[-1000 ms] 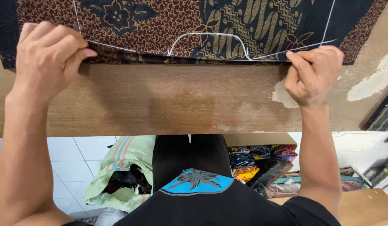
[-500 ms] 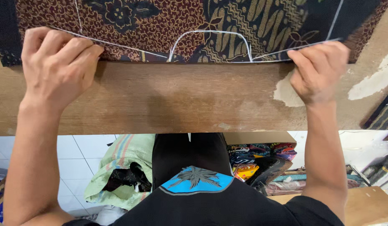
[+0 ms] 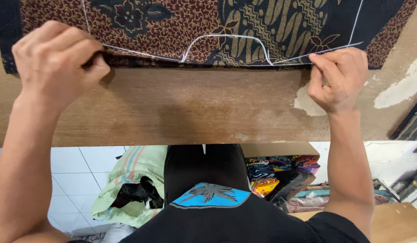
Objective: The person aligns a patterned fabric on a wooden table and uses a handheld electric cutter to trim the edges along white chalk lines. They repeatedly reposition the fabric and remove cut strips, continuing to trim different sections of the same piece.
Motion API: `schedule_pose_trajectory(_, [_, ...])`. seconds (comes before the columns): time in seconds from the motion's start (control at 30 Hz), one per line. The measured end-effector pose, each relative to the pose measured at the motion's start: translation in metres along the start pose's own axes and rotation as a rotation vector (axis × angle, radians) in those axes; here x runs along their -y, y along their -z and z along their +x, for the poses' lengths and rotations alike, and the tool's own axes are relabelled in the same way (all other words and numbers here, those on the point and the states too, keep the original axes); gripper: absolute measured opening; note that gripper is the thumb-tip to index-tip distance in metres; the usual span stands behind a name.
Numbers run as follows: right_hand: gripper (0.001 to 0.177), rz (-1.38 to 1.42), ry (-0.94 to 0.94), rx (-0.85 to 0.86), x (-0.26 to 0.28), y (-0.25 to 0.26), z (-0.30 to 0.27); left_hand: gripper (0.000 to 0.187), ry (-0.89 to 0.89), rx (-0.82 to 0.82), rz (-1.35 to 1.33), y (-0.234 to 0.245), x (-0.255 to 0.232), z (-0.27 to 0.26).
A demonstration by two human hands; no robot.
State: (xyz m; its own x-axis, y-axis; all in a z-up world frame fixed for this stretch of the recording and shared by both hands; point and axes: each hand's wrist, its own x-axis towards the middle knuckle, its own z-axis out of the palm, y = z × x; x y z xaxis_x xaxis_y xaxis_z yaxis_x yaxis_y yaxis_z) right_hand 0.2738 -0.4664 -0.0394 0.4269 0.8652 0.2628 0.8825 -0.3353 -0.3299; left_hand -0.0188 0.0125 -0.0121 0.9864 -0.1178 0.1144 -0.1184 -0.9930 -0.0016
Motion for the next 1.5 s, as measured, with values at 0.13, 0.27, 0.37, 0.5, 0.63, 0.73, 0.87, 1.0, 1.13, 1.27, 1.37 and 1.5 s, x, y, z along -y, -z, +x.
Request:
schedule_pose_trajectory(0.13, [0.02, -0.014, 0.137, 0.001, -0.006, 0.001, 0.008, 0.008, 0.084, 0.021, -0.105, -0.015, 0.009, -0.018])
schedule_pose_trajectory(0.27, [0.017, -0.065, 0.072, 0.031, -0.012, -0.003, 0.006, 0.011, 0.121, 0.036, -0.116, -0.022, 0.011, -0.014])
schedule_pose_trajectory(0.37, [0.015, -0.076, 0.058, 0.046, -0.018, -0.007, 0.005, 0.009, 0.125, 0.064, -0.117, -0.016, 0.005, -0.009])
schedule_pose_trajectory(0.5, [0.015, -0.09, 0.052, 0.056, -0.021, -0.008, 0.01, 0.014, 0.046, 0.053, -0.001, -0.007, -0.015, -0.002])
schedule_pose_trajectory(0.63, [0.01, -0.032, 0.102, 0.038, -0.016, 0.001, 0.012, 0.013, 0.035, 0.054, 0.094, 0.003, -0.029, 0.004])
schedule_pose_trajectory(0.73, [0.02, -0.035, 0.105, 0.036, -0.012, 0.005, 0.007, 0.013, -0.011, 0.057, 0.164, 0.017, -0.031, 0.009])
schedule_pose_trajectory(0.87, [0.024, -0.056, 0.076, 0.034, -0.012, 0.0, -0.004, 0.005, -0.111, 0.069, 0.29, 0.033, -0.031, 0.026])
schedule_pose_trajectory(1.0, [0.024, -0.047, 0.066, 0.02, -0.01, -0.008, -0.005, 0.009, -0.146, 0.065, 0.323, 0.027, -0.026, 0.032])
schedule_pose_trajectory(1.13, [0.024, -0.066, 0.056, 0.011, -0.006, -0.004, -0.004, 0.008, 0.012, 0.049, 0.066, 0.013, -0.014, 0.019])
schedule_pose_trajectory(1.27, [0.02, -0.063, 0.078, 0.03, -0.003, 0.002, 0.004, 0.017, 0.064, 0.017, -0.051, 0.005, -0.006, 0.005])
schedule_pose_trajectory(1.37, [0.024, -0.025, 0.155, -0.004, -0.001, 0.002, 0.009, 0.016, 0.083, 0.03, -0.082, 0.005, -0.004, 0.004])
schedule_pose_trajectory(1.5, [0.021, -0.064, 0.188, 0.003, -0.005, 0.003, 0.017, 0.014, 0.117, 0.081, -0.107, 0.006, -0.007, 0.006])
